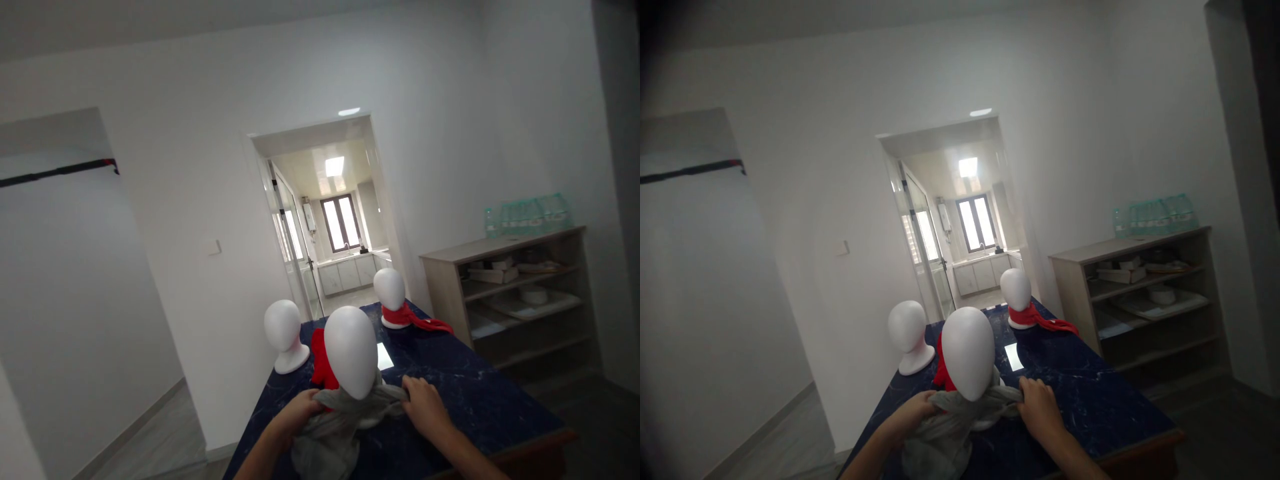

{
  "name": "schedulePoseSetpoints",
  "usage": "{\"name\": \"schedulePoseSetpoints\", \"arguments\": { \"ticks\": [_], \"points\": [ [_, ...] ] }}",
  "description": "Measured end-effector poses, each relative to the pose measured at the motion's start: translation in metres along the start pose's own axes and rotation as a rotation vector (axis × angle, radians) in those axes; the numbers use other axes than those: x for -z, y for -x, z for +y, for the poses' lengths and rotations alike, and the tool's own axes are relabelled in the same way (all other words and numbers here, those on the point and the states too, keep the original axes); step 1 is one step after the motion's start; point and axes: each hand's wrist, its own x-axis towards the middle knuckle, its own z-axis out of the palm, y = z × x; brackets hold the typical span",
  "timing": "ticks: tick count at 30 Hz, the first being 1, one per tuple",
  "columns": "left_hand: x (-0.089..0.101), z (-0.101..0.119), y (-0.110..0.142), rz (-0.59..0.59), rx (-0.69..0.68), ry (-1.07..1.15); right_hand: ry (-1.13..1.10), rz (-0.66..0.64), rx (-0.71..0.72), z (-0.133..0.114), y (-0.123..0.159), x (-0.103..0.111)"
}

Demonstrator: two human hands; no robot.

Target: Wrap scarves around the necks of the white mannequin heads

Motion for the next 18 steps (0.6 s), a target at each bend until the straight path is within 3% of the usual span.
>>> {"name": "schedulePoseSetpoints", "arguments": {
  "ticks": [4,8,10,12,15,18],
  "points": [
    [0.018,0.016,0.026,-0.141,0.044,-0.160,-0.096,-0.004,-0.018,-0.002,-0.001,0.003],
    [0.002,0.017,0.053,-0.444,0.095,-0.155,-0.209,-0.013,-0.081,-0.005,-0.004,0.003],
    [-0.014,0.008,0.060,-0.509,0.104,-0.056,-0.299,-0.043,-0.144,-0.005,-0.007,0.002],
    [-0.035,-0.008,0.060,-0.475,0.085,0.071,-0.403,-0.113,-0.217,-0.007,-0.009,0.000],
    [-0.076,-0.040,0.049,-0.366,0.019,0.214,-0.520,-0.310,-0.283,-0.016,-0.006,-0.003],
    [-0.119,-0.067,0.035,-0.367,-0.165,0.198,-0.779,-0.543,-0.318,-0.029,0.005,-0.003]
  ]
}}
